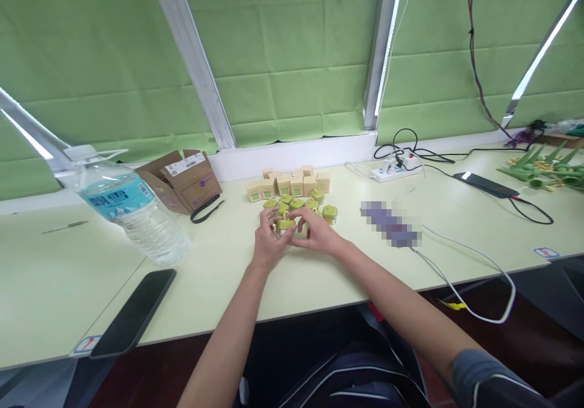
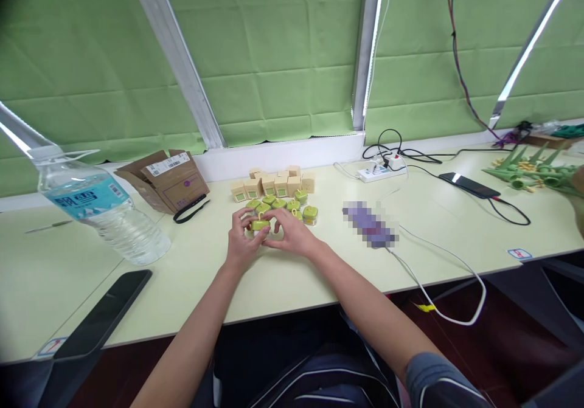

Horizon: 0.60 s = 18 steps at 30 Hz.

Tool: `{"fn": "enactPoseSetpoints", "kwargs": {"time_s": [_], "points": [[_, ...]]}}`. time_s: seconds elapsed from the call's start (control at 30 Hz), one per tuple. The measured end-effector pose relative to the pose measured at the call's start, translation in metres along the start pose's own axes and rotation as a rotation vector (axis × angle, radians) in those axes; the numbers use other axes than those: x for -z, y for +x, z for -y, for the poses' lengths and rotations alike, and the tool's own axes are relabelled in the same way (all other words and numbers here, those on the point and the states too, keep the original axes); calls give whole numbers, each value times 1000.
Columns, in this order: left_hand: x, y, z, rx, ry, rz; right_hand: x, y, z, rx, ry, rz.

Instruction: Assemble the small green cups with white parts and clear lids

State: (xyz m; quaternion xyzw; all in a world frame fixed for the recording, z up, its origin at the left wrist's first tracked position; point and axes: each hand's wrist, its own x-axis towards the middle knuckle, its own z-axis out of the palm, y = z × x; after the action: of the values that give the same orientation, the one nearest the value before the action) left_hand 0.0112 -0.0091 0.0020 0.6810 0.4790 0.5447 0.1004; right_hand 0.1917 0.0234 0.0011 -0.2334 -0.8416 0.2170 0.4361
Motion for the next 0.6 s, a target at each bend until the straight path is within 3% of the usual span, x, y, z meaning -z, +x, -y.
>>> {"fn": "enactPoseSetpoints", "kwargs": {"time_s": [0.2, 0.37, 0.6], "points": [[0, -2, -1, -3, 4, 63, -1, 0, 5, -12, -110, 48], [2, -1, 1, -79, 14, 75, -1, 0, 1, 3, -31, -42], [3, 0, -4, -123, 69, 107, 5, -1, -6, -98, 91, -115]]}}
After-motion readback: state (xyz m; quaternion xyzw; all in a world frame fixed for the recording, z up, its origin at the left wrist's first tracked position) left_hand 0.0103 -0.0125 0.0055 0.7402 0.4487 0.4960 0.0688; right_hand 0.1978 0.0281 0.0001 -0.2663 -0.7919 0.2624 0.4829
